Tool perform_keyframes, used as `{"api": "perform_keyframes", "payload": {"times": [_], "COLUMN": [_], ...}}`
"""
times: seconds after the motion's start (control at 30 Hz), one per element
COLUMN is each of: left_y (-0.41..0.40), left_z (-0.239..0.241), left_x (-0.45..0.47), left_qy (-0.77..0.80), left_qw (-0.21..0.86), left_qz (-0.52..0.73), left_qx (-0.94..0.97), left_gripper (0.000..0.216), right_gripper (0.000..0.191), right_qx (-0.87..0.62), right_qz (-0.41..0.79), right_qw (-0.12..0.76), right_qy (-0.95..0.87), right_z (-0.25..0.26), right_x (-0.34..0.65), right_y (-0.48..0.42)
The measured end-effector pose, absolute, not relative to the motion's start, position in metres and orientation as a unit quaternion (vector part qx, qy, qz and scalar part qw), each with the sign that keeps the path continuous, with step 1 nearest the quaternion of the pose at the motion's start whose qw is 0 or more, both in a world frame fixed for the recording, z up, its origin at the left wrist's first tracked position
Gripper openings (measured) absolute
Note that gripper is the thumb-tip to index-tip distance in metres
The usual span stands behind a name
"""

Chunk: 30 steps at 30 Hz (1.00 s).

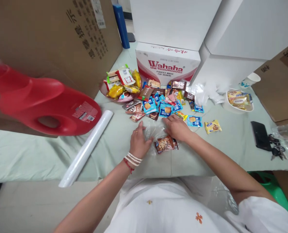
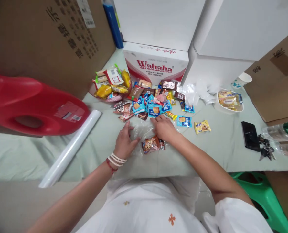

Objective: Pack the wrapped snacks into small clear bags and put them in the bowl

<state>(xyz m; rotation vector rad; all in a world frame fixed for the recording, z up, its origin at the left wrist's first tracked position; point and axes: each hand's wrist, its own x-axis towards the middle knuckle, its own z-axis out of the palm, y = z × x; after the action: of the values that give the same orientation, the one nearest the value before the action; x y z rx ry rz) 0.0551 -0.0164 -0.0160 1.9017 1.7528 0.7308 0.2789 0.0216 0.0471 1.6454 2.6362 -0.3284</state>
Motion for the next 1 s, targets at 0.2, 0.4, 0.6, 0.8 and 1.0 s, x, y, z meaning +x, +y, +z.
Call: {"api": "perform_keyframes", "payload": {"times": [0.2, 0.4, 0.6, 0.8, 1.0], "left_y": [-0.015, -0.018, -0.020, -0.015, -0.029], "left_z": [-0.005, -0.004, -0.010, -0.008, -0.006], "left_x": [0.066, 0.069, 0.067, 0.059, 0.014], "left_qy": [0.661, 0.659, 0.619, 0.581, 0.487], "left_qw": [0.274, 0.222, 0.253, 0.293, 0.383], "left_qz": [0.169, 0.177, 0.225, 0.251, 0.313], "left_qx": [0.678, 0.696, 0.708, 0.717, 0.719], "left_gripper": [0.066, 0.008, 0.018, 0.028, 0.021], "right_gripper": [0.021, 0.011, 0.020, 0.040, 0.044], "right_qx": [0.556, 0.446, 0.404, 0.408, 0.441], "right_qz": [-0.160, -0.193, -0.245, -0.269, -0.307], "right_qw": [0.069, -0.040, 0.053, -0.012, -0.162], "right_qy": [0.812, 0.873, 0.880, 0.872, 0.827], "right_z": [0.035, 0.072, 0.093, 0.055, 0.030], "right_x": [0.273, 0.287, 0.271, 0.278, 0.286], "right_y": [0.048, 0.030, -0.029, -0.055, -0.067]}}
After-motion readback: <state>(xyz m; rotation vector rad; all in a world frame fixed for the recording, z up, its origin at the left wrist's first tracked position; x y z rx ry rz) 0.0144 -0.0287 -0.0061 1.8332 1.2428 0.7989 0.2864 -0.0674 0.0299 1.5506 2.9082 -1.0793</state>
